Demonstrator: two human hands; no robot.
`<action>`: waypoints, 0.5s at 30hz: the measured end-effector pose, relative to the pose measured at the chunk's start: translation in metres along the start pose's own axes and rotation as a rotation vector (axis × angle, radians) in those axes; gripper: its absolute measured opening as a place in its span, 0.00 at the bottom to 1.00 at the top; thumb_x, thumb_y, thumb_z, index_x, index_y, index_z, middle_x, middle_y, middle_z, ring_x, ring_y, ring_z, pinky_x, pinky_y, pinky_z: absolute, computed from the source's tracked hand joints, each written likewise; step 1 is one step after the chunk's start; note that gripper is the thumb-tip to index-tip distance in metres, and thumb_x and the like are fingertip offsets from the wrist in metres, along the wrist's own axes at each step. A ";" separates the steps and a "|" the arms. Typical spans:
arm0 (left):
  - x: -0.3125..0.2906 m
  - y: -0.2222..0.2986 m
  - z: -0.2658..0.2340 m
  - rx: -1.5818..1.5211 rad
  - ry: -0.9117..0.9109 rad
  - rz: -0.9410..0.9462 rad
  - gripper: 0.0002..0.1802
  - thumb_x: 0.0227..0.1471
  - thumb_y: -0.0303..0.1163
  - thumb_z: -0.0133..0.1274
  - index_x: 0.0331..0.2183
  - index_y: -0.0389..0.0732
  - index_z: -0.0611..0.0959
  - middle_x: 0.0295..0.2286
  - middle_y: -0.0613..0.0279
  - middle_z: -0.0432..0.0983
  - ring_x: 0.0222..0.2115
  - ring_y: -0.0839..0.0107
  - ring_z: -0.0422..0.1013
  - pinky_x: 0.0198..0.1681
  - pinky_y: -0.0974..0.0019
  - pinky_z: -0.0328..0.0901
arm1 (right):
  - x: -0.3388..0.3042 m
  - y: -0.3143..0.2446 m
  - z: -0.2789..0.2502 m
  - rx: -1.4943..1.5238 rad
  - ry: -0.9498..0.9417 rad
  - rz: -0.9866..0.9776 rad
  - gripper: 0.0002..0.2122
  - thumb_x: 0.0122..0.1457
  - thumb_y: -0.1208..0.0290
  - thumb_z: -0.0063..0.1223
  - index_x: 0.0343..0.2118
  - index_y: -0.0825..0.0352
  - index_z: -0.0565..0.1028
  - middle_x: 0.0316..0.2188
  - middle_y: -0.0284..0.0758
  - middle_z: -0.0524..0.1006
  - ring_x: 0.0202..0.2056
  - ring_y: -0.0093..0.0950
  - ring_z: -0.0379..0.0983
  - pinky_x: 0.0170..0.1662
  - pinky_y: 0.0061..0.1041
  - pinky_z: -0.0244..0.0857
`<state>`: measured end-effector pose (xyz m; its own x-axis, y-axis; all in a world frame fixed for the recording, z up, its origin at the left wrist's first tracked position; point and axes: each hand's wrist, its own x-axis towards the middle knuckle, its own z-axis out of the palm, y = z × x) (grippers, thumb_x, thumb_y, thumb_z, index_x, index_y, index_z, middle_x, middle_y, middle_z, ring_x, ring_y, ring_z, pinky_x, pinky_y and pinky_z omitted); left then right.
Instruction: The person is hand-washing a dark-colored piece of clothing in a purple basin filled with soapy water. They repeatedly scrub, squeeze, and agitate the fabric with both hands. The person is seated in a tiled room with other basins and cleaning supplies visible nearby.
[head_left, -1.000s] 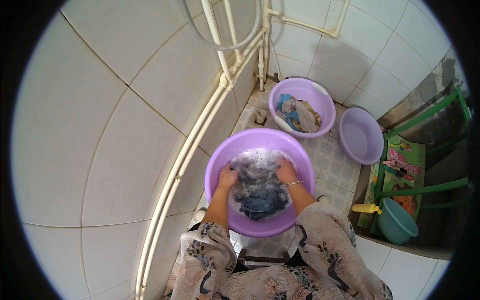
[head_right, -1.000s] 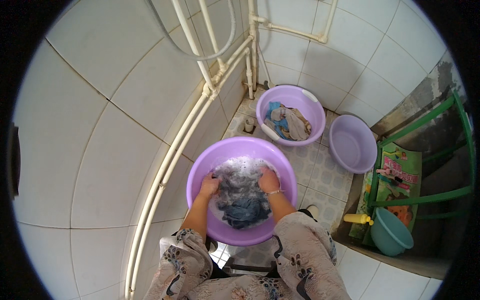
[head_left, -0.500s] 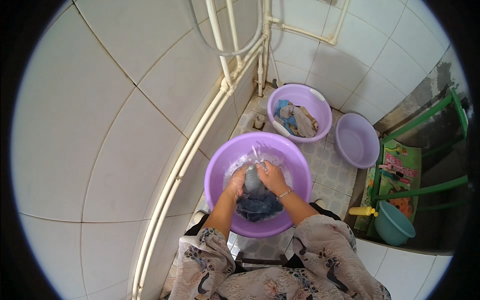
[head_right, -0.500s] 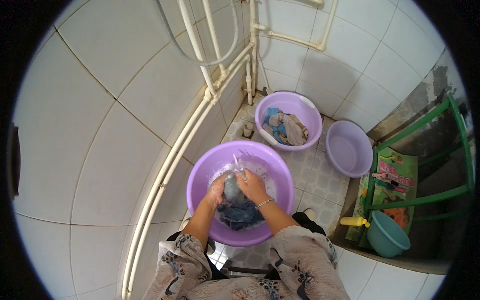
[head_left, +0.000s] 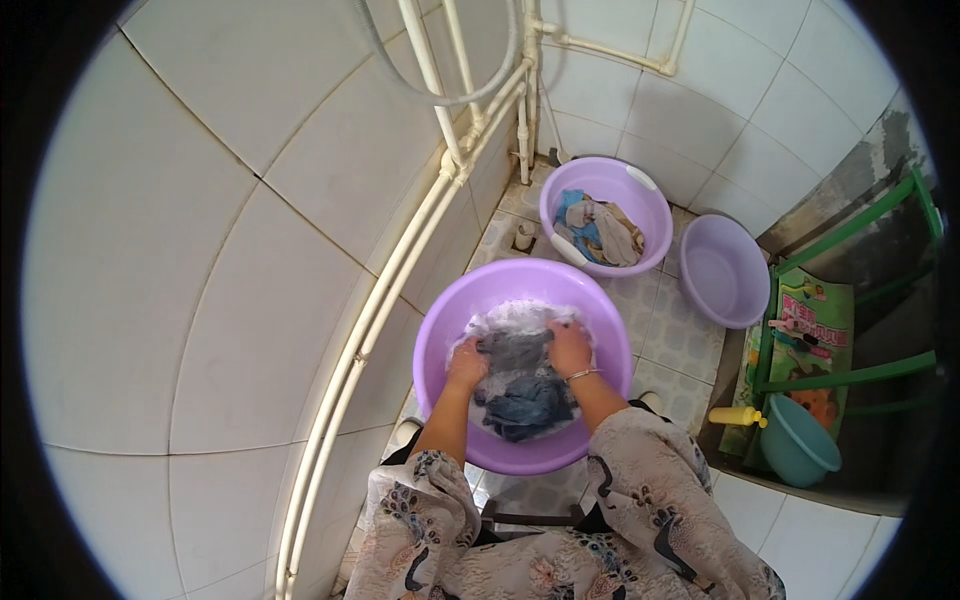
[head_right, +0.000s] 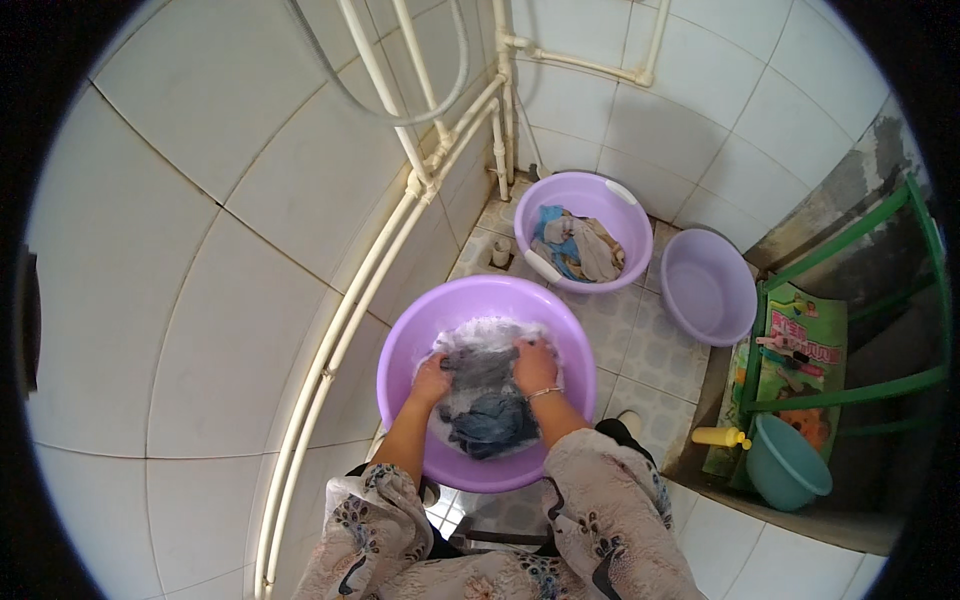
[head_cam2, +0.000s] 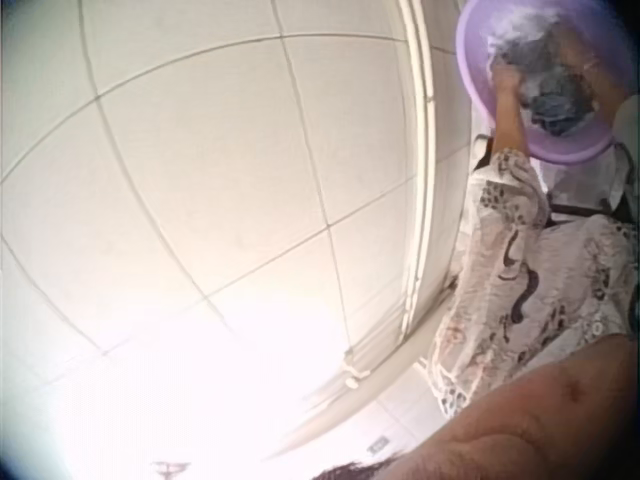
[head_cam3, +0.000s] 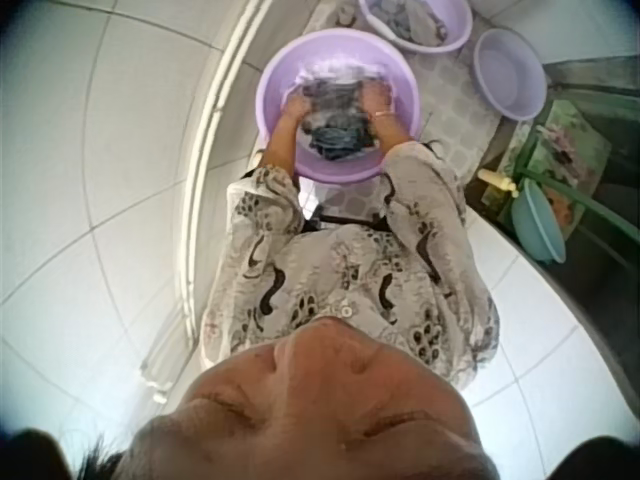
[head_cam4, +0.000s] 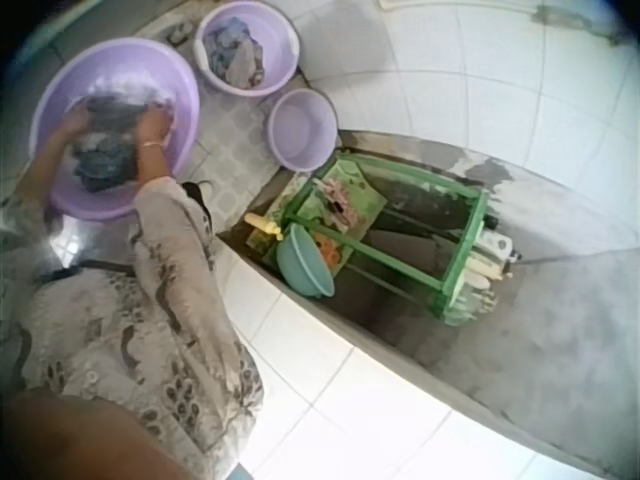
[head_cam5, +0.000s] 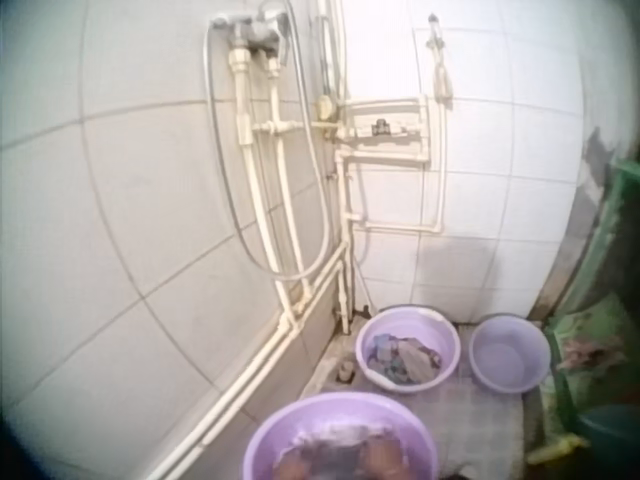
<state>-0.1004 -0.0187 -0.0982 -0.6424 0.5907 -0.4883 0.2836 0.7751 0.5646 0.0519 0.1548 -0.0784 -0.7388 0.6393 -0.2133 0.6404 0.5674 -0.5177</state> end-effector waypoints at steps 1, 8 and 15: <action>0.009 -0.010 0.003 -0.101 0.023 -0.010 0.31 0.43 0.35 0.52 0.52 0.48 0.67 0.47 0.53 0.69 0.47 0.58 0.67 0.49 0.58 0.63 | 0.012 0.010 0.008 0.076 0.000 0.044 0.19 0.46 0.71 0.53 0.45 0.58 0.74 0.39 0.44 0.73 0.41 0.42 0.70 0.45 0.37 0.66; -0.002 0.043 -0.022 -1.368 -0.212 -0.152 0.23 0.54 0.36 0.44 0.52 0.45 0.67 0.46 0.57 0.68 0.42 0.59 0.69 0.44 0.55 0.67 | -0.019 -0.077 -0.038 1.038 -0.177 -0.227 0.05 0.48 0.73 0.52 0.28 0.67 0.73 0.27 0.38 0.74 0.32 0.33 0.71 0.40 0.28 0.64; -0.029 0.078 -0.019 -1.689 -0.036 0.090 0.17 0.56 0.36 0.42 0.43 0.37 0.75 0.37 0.55 0.73 0.36 0.62 0.72 0.40 0.62 0.69 | -0.067 -0.123 -0.050 0.667 0.415 -0.372 0.12 0.48 0.68 0.56 0.33 0.67 0.69 0.29 0.40 0.73 0.32 0.38 0.71 0.36 0.32 0.65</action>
<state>-0.0731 0.0206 -0.0274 -0.6453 0.6395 -0.4179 -0.7222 -0.3324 0.6066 0.0329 0.0685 0.0415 -0.6566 0.6837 0.3184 0.0198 0.4376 -0.8990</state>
